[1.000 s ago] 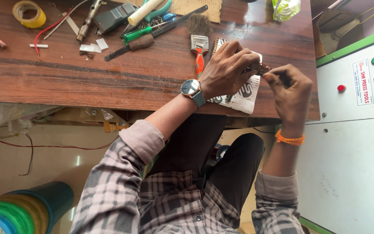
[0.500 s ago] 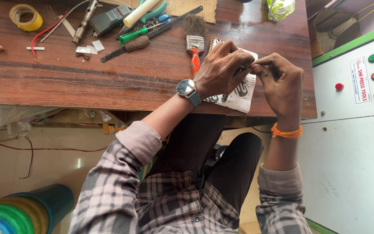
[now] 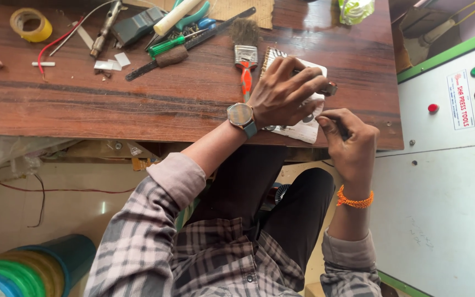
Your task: The person sits at a workbench and works on a small motor armature, fitting and pressing copper wire windings into the slots of the armature by hand, turning the armature to reach different sides and continuing to seat the windings.
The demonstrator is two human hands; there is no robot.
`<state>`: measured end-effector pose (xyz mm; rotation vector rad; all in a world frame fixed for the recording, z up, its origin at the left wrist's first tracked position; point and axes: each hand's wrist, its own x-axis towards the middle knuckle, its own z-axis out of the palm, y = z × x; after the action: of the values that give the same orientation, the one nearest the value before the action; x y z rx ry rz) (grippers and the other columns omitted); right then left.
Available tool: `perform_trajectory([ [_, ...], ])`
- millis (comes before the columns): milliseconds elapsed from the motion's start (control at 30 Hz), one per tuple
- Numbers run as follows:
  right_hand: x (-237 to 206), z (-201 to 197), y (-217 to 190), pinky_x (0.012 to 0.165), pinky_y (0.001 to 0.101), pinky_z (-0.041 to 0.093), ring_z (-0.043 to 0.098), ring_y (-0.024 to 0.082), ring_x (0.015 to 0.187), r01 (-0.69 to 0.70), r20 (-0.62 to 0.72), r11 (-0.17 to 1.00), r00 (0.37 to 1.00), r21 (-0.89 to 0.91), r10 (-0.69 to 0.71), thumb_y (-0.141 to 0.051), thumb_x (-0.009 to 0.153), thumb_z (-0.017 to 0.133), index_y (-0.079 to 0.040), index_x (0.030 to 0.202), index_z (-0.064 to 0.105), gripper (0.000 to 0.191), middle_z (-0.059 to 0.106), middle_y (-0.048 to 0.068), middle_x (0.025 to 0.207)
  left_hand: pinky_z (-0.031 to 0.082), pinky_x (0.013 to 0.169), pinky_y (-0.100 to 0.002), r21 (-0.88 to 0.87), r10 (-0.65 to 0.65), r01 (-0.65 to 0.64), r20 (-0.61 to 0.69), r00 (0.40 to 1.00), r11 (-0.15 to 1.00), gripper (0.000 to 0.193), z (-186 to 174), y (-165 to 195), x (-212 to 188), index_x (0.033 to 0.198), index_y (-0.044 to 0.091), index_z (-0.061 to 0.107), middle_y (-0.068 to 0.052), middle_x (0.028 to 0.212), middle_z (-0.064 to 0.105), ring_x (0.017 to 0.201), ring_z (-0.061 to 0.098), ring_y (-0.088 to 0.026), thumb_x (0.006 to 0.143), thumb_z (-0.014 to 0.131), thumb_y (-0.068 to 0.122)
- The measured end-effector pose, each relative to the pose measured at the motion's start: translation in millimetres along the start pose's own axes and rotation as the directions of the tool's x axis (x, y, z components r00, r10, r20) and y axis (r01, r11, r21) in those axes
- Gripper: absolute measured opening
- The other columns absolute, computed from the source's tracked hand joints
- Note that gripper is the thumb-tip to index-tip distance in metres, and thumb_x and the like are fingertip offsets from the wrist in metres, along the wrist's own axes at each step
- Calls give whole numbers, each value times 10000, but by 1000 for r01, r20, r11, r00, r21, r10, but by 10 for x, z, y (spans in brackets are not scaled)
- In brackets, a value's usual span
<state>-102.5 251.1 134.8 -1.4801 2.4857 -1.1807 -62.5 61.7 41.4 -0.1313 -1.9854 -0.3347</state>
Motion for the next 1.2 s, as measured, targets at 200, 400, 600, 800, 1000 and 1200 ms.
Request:
perform_trajectory([
  [200,-35,54,31,640,254,481,606,86,708,-51,13,998,999,40,51,-148,992,733,-15,1074,741,157,727,54,832,487,858,-409,18,-40,40,-6,999,999,335,33,-15,-46,1257,134,567,-40,1206,698,1004,564,-237,932,630,190],
  [400,204,59,166,606,259,415,558,91,683,-48,-57,998,997,34,50,-213,1027,729,-40,1036,750,175,683,35,806,487,872,-401,-8,-46,46,2,999,999,392,34,-37,-60,1299,153,519,-4,1218,702,983,575,-230,937,669,135],
  [600,538,73,281,678,234,470,605,65,764,76,-130,993,989,85,-65,-184,1082,729,-4,1030,726,187,697,13,865,493,881,-399,-45,-39,37,-34,999,998,524,-10,-42,-45,1403,186,467,2,1236,680,981,583,-231,933,691,131],
  [800,751,156,335,606,204,491,603,30,691,5,-83,992,997,124,6,-94,1056,718,0,1014,731,104,693,-1,821,483,845,-387,-46,-59,58,-20,998,997,560,-40,-17,-15,1428,186,454,12,1190,654,953,549,-227,923,694,146],
  [1000,918,173,434,496,204,366,469,18,579,-29,-22,996,999,84,31,-32,991,751,-5,1006,759,32,613,-21,707,488,867,-401,19,-87,87,18,996,996,600,-63,7,20,1455,185,451,-24,1136,579,972,521,-243,901,683,184],
  [1200,875,145,498,500,194,353,460,6,580,-73,-38,980,996,183,81,-62,988,781,-1,1010,756,70,591,-45,687,460,889,-416,41,-77,74,60,995,996,538,-47,-5,-3,1435,206,473,-15,1098,558,991,509,-238,964,716,294],
])
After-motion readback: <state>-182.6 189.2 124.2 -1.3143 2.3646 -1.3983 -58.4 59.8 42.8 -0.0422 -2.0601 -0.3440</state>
